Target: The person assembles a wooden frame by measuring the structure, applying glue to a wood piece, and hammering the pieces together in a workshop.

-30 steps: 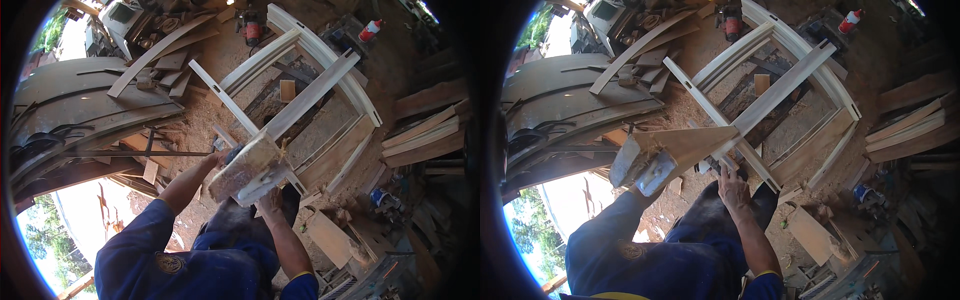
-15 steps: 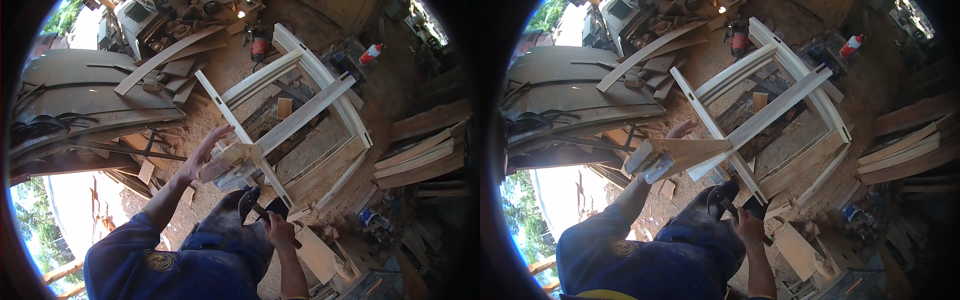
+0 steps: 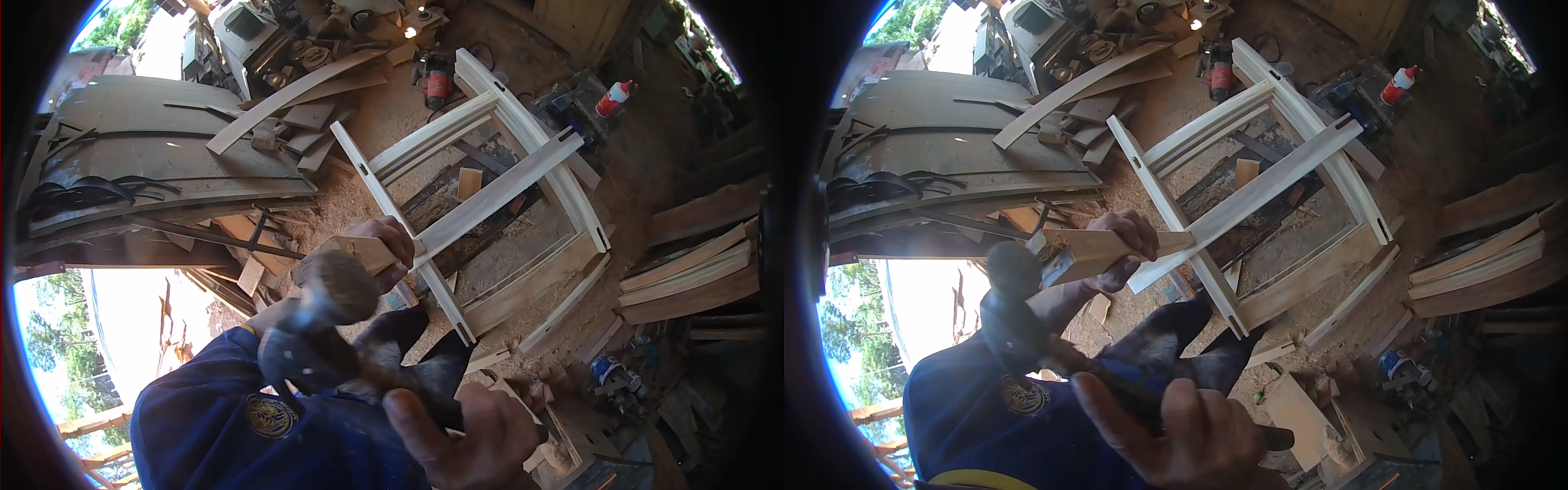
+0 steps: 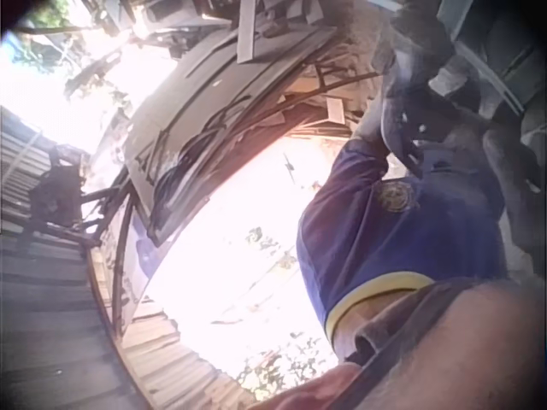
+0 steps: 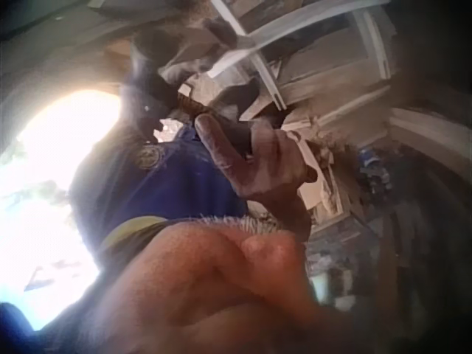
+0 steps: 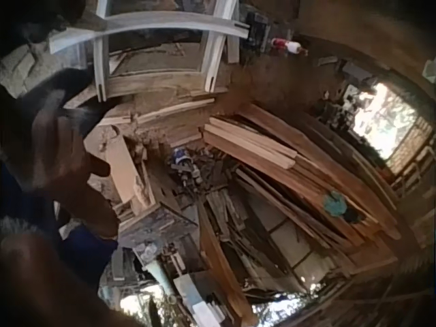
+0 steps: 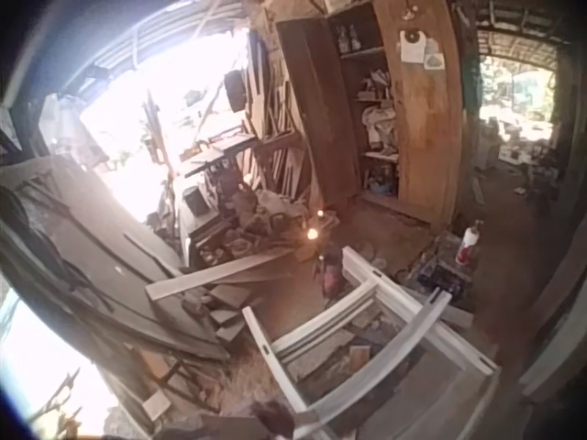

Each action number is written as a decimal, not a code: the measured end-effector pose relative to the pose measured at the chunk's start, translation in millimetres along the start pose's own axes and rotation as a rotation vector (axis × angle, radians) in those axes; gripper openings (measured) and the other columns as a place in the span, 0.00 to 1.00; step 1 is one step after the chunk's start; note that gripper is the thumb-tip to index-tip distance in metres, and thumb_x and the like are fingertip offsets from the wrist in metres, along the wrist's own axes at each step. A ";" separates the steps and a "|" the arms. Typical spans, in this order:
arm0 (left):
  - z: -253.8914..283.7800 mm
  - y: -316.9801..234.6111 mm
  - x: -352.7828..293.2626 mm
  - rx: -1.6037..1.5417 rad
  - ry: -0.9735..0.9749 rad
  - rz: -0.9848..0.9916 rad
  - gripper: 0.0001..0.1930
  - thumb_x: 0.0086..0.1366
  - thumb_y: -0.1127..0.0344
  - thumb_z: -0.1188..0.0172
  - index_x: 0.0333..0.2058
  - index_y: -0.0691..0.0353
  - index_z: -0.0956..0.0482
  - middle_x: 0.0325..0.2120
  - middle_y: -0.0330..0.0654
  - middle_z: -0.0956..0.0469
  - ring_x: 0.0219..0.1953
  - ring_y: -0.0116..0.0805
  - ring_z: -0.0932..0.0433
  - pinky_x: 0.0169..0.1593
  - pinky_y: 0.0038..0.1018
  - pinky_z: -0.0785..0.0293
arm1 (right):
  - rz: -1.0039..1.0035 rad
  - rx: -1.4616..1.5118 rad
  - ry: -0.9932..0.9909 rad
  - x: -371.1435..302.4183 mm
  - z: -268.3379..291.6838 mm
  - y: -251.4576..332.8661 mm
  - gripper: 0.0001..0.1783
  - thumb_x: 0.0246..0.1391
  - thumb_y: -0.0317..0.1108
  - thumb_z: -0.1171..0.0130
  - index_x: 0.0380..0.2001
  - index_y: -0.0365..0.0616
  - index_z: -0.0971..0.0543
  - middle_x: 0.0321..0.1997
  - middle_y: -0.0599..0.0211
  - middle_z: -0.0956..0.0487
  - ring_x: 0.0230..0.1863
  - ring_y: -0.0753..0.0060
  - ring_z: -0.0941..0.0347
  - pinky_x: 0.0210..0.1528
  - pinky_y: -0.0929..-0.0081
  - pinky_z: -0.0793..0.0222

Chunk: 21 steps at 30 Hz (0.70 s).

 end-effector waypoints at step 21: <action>2.5 -19.8 13.8 -0.083 0.023 0.008 0.12 0.57 0.67 0.38 0.38 0.63 0.27 0.31 0.42 0.27 0.35 0.29 0.26 0.39 0.29 0.29 | -0.137 0.024 0.223 71.3 45.3 10.3 0.35 0.52 0.31 0.39 0.65 0.56 0.34 0.22 0.65 0.34 0.17 0.66 0.37 0.19 0.66 0.39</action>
Point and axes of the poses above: each hand's wrist, its own x-axis towards the middle knuckle, its own z-axis out of the back of the hand, y = z × x, the point moved 5 cm from there along x, towards the middle knuckle
